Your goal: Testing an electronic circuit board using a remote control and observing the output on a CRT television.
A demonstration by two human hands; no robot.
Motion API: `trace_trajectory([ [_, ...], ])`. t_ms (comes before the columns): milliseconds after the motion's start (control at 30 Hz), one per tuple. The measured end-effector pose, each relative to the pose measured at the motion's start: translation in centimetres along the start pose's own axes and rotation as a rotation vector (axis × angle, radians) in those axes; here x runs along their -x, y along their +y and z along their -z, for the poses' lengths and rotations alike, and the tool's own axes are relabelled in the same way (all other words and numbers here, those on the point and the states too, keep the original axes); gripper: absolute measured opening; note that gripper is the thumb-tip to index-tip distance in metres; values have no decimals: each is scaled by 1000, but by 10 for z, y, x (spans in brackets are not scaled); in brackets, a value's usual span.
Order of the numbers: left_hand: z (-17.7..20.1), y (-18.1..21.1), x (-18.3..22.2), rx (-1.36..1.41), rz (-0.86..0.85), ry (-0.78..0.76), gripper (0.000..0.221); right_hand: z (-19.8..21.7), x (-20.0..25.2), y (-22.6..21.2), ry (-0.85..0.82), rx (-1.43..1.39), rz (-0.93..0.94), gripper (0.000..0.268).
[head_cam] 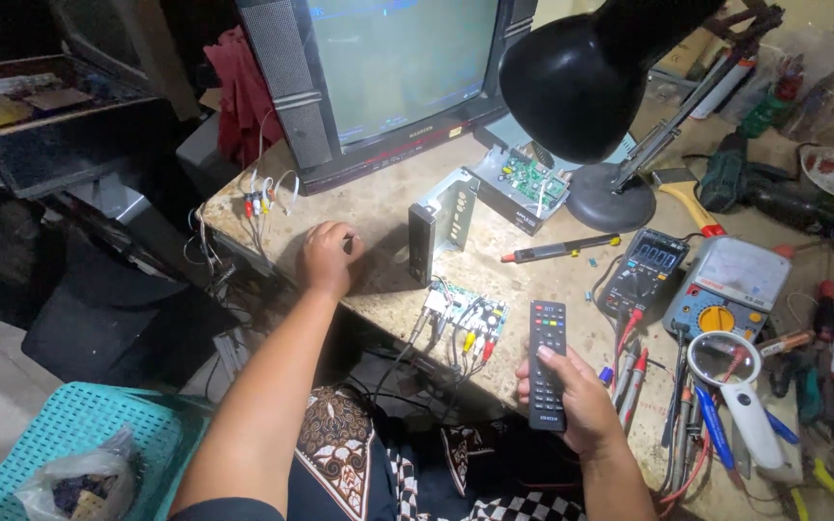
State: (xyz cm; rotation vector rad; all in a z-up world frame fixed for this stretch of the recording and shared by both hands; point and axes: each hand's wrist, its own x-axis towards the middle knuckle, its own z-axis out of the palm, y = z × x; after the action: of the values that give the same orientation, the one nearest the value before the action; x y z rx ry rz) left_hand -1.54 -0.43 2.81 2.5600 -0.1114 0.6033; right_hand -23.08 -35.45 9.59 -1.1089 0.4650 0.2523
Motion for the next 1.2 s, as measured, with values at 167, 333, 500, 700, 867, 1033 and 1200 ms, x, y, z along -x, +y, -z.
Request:
trace_trajectory([
  [167, -35, -28, -5, 25, -182, 199, 7, -6, 2, 0, 50, -5, 18, 38],
  [333, -51, -47, -7, 129, -266, 318, 10, -21, 2, 8, 126, 69, 142, 25],
  [500, -52, -48, -7, 117, -284, 345, 10, -25, 3, 8, 152, 98, 142, 24],
  [700, -39, -39, -4, 123, -260, 352, 9, -30, 4, 10, 193, 111, 146, 24],
  [867, -38, -37, -4, 122, -236, 365, 8, -32, 2, 9, 190, 127, 149, 26],
  [1033, -31, -35, -4, 147, -277, 390, 8, -34, 2, 9, 187, 124, 155, 26],
  [1200, -44, -41, -6, 165, -292, 405, 7, -30, -1, 12, 189, 141, 175, 27],
])
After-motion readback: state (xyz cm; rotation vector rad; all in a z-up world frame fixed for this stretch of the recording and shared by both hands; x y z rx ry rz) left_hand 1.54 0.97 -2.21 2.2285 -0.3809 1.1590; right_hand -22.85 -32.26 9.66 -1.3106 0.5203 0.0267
